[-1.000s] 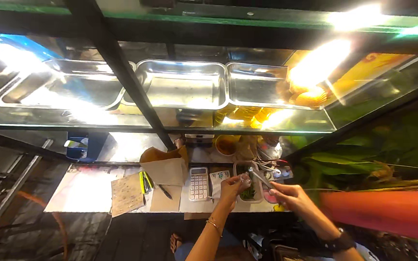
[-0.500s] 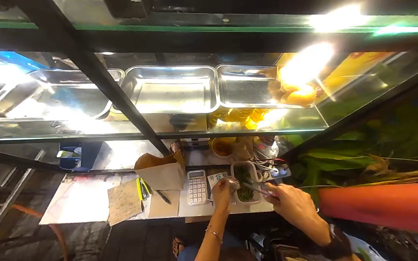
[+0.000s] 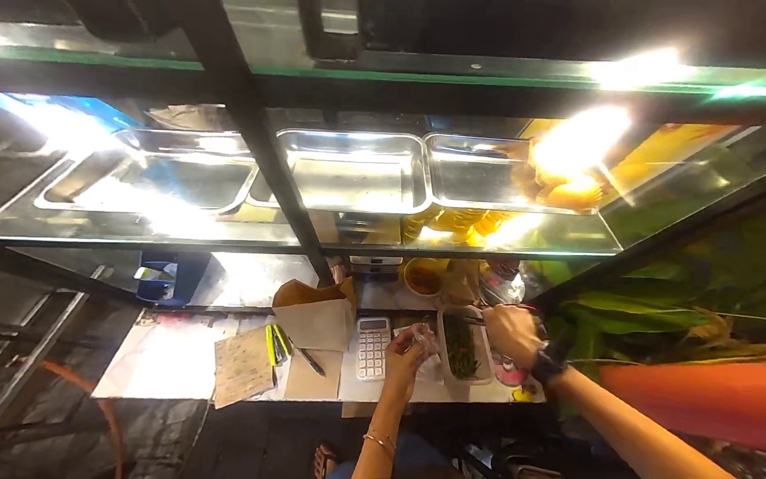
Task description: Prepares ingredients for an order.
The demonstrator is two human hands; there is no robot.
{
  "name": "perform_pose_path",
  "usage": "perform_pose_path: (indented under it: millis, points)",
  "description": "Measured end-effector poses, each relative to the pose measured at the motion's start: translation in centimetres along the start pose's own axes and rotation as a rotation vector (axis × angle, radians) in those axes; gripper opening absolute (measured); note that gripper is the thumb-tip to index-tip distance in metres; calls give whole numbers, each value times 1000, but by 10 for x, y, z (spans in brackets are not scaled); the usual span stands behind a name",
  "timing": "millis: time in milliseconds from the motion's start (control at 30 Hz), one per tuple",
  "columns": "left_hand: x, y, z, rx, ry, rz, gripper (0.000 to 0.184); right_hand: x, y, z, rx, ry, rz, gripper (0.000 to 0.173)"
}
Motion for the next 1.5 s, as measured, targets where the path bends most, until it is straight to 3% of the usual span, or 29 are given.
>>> perform_pose_path:
  millis: [133, 267, 367, 533, 733, 867, 1000, 1133, 1233, 1400, 1500]
  points:
    - [4, -11, 8, -25, 16, 34, 26, -7, 27, -53, -6, -144, -62, 29]
    - [29, -19, 23, -90, 16, 147, 25, 6, 49, -81, -138, -397, -173, 32]
    - [47, -19, 36, -173, 27, 237, 27, 8, 72, -75, -219, -520, -259, 32]
    - [71, -8, 47, -261, -3, 343, 29, 10, 95, -40, -170, -276, -229, 32]
    - [25, 0, 67, -287, 11, 213, 25, 21, 99, 19, -206, -2, -1, 35]
    - [-25, 9, 63, -258, 87, 22, 23, -5, 96, 14, -216, -23, 20, 32]
    - [-62, 15, 47, -207, 190, -34, 23, -14, 51, 1, -30, -15, 3, 24]
    - [-60, 19, 36, -203, 226, 26, 36, 18, -17, 16, -11, 9, -22, 20]
    - [-51, 21, 32, -198, 314, 56, 44, 37, -34, 14, -30, 25, 2, 22]
    - [-32, 17, 27, -217, 429, 103, 30, 10, 20, -30, 31, -141, -147, 28]
    - [-5, 9, 24, -204, 374, 198, 27, 0, 61, -57, -76, -312, -303, 36]
Point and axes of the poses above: each hand's wrist, its own y-axis away from the middle knuckle, its own x-axis out of the palm, z = x × y, the point moved 9 cm from there along -y, towards the middle knuckle, and after that the axes turned 12 degrees about -x, right-handed, at the moved point
